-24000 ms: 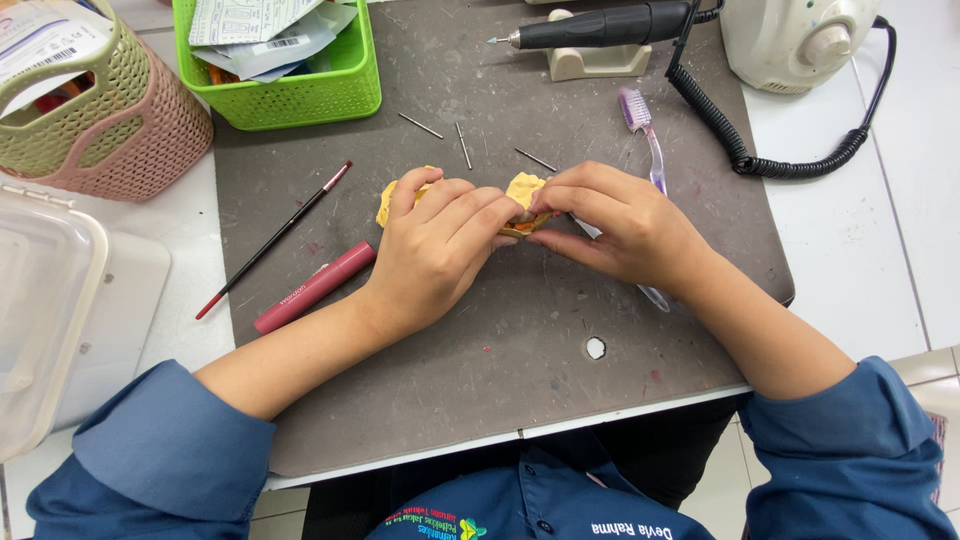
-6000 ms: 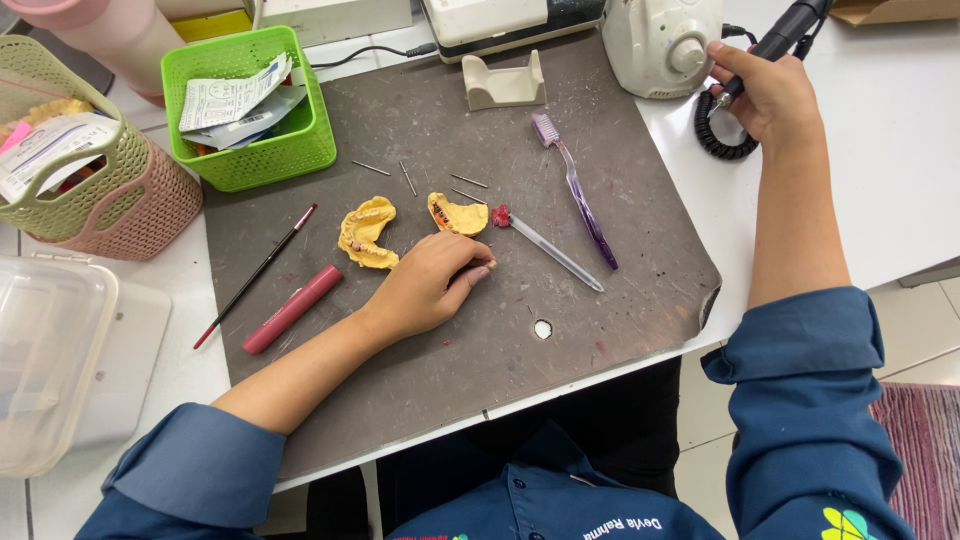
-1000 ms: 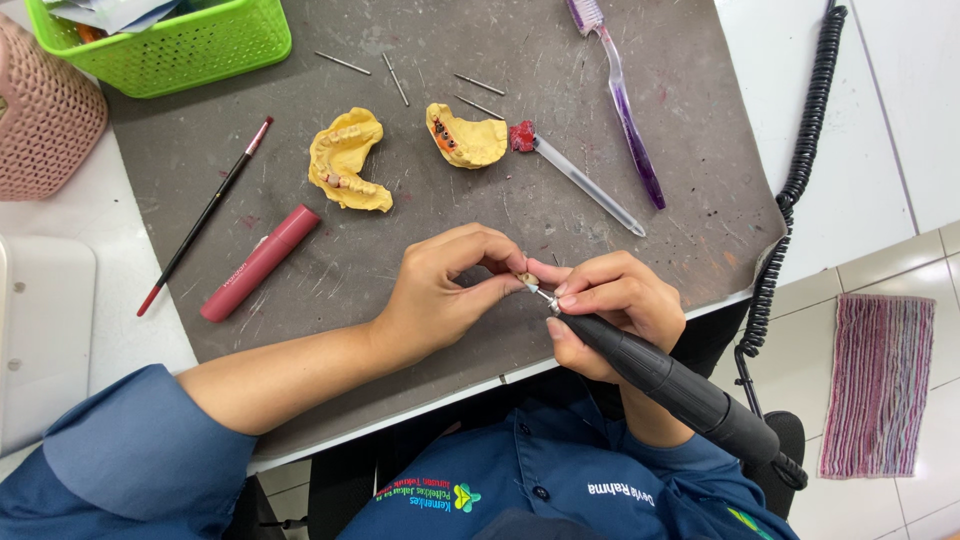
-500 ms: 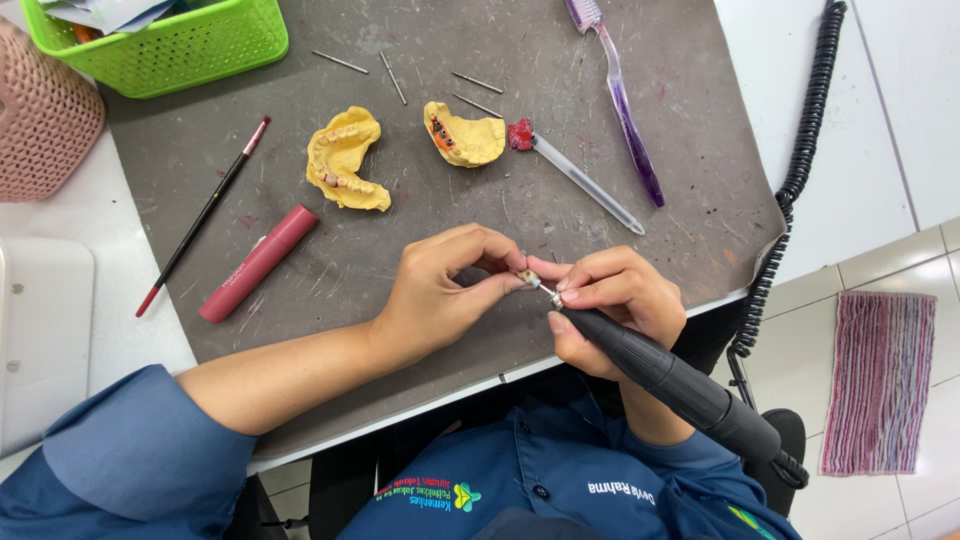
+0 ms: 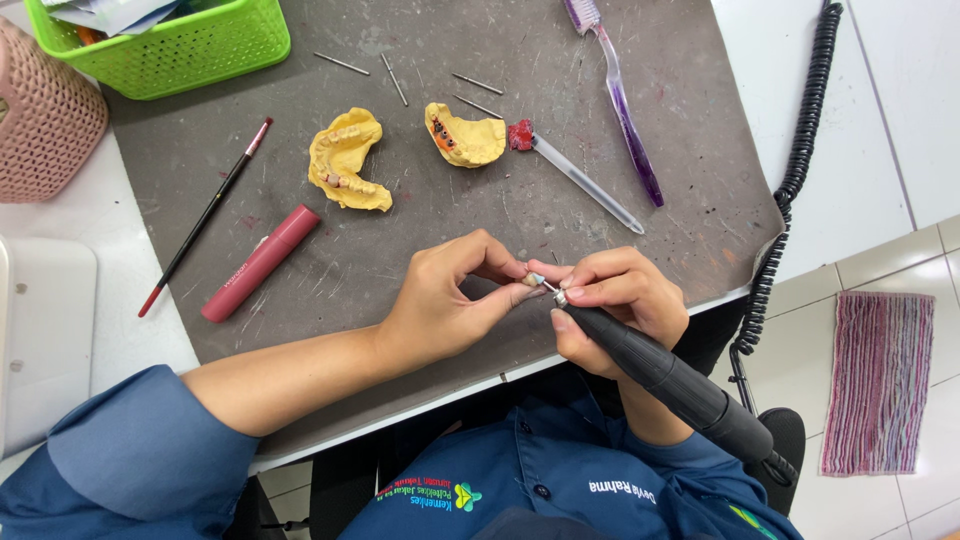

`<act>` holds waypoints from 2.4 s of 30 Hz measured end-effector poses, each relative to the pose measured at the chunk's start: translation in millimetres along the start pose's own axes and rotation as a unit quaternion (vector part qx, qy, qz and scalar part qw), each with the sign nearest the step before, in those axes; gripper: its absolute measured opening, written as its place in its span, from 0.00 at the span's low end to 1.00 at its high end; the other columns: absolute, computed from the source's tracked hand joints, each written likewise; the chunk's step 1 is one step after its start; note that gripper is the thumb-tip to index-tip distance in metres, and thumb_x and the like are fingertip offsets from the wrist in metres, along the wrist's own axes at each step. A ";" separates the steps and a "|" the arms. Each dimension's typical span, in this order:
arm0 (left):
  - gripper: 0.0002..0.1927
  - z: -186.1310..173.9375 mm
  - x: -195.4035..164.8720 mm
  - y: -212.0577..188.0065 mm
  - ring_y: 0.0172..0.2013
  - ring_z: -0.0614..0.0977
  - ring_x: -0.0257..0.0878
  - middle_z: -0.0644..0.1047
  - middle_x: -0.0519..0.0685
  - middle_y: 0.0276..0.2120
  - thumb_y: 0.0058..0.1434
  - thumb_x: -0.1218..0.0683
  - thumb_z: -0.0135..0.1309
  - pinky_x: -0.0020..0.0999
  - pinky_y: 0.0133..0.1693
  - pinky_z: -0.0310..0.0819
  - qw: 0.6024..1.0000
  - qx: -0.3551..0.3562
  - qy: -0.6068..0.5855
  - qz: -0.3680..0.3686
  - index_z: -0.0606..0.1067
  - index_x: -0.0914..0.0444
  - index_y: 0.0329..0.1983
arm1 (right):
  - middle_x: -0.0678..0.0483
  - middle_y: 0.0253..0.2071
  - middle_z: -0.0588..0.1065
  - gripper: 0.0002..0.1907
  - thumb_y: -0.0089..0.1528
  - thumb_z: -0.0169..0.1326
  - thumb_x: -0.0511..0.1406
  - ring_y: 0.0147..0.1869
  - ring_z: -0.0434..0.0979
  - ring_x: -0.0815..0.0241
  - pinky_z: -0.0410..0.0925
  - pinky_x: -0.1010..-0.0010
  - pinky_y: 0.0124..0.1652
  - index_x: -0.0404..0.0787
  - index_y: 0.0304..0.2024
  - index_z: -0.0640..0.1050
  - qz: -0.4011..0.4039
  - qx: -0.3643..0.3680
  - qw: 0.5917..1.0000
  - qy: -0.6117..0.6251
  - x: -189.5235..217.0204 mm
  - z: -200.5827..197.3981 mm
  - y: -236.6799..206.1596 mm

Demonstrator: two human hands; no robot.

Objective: The person uses a rotary handpiece to grind a small tooth-shaped object and repeatedly places it into a yellow dental mold to check fit. The person handles the mold, the tooth-shaped object, and the rotary tool throughout the clip.

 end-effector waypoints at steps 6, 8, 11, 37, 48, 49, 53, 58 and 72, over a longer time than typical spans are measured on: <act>0.08 -0.3 1.1 -0.5 0.39 0.88 0.38 0.83 0.52 0.36 0.60 0.63 0.64 0.30 0.41 0.84 1.000 -0.006 0.007 0.003 0.75 0.68 0.37 | 0.45 0.43 0.73 0.12 0.57 0.60 0.22 0.48 0.84 0.50 0.81 0.53 0.54 0.31 0.41 0.73 0.006 0.000 1.000 0.003 -0.3 0.4 1.8; 0.08 -0.7 1.8 -0.8 0.38 0.88 0.38 0.82 0.52 0.36 0.59 0.63 0.64 0.30 0.41 0.84 1.000 -0.009 0.017 0.006 0.75 0.68 0.37 | 0.45 0.42 0.73 0.12 0.57 0.60 0.22 0.48 0.84 0.51 0.81 0.53 0.54 0.31 0.41 0.73 0.004 0.001 1.000 0.009 -0.9 0.7 2.6; 0.08 -1.8 3.4 -0.7 0.38 0.87 0.38 0.82 0.52 0.35 0.58 0.64 0.64 0.29 0.40 0.83 1.000 -0.011 0.020 0.007 0.75 0.68 0.36 | 0.45 0.42 0.73 0.12 0.56 0.60 0.23 0.46 0.83 0.53 0.81 0.52 0.54 0.31 0.40 0.73 -0.010 0.006 1.000 -0.002 0.7 2.3 3.6; 0.09 0.3 3.1 -0.4 0.38 0.88 0.38 0.83 0.52 0.36 0.59 0.63 0.65 0.30 0.40 0.84 1.000 -0.016 0.005 0.002 0.75 0.67 0.35 | 0.45 0.43 0.72 0.12 0.57 0.61 0.22 0.48 0.84 0.48 0.81 0.54 0.53 0.30 0.41 0.72 0.009 0.004 1.000 0.014 -3.9 -1.4 -0.5; 0.08 1.0 1.4 -1.1 0.39 0.88 0.38 0.83 0.52 0.36 0.59 0.63 0.65 0.31 0.41 0.84 1.000 -0.011 0.009 0.005 0.75 0.67 0.36 | 0.44 0.42 0.73 0.12 0.57 0.60 0.22 0.48 0.84 0.48 0.81 0.55 0.54 0.31 0.40 0.72 0.010 -0.003 1.000 -0.001 -1.4 -2.9 -0.7; 0.08 0.6 1.1 -0.7 0.40 0.89 0.38 0.83 0.52 0.36 0.60 0.63 0.65 0.31 0.42 0.84 1.000 -0.011 0.006 0.008 0.75 0.67 0.36 | 0.44 0.43 0.73 0.12 0.57 0.60 0.22 0.49 0.84 0.48 0.81 0.55 0.53 0.31 0.40 0.72 0.008 0.000 1.000 0.005 -1.0 -2.6 -0.8; 0.08 1.2 2.1 -0.6 0.40 0.89 0.38 0.83 0.52 0.36 0.59 0.63 0.65 0.31 0.42 0.84 1.000 -0.012 0.006 0.004 0.75 0.67 0.36 | 0.44 0.42 0.73 0.12 0.56 0.60 0.22 0.47 0.84 0.50 0.81 0.53 0.54 0.31 0.40 0.72 0.012 -0.006 1.000 -0.003 -2.2 -3.1 -0.5; 0.08 1.1 2.2 0.3 0.40 0.89 0.38 0.84 0.52 0.36 0.59 0.63 0.65 0.30 0.42 0.84 1.000 -0.011 0.007 0.004 0.76 0.67 0.36 | 0.45 0.42 0.72 0.12 0.56 0.60 0.22 0.46 0.83 0.54 0.82 0.54 0.53 0.31 0.40 0.72 0.007 -0.009 1.000 -0.007 -2.4 -3.5 0.4; 0.08 3.9 5.1 1.8 0.43 0.87 0.36 0.84 0.52 0.41 0.66 0.63 0.58 0.30 0.46 0.83 0.999 0.005 -0.047 -0.020 0.77 0.69 0.48 | 0.45 0.46 0.72 0.12 0.60 0.60 0.23 0.47 0.81 0.57 0.80 0.50 0.57 0.32 0.44 0.73 0.024 -0.021 0.999 0.012 -8.0 -7.8 -2.3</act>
Point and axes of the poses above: each hand's wrist, its own y-axis towards the middle knuckle, its own z-axis out of the palm, x = y × z, the point moved 8 cm from there along y, towards the middle knuckle
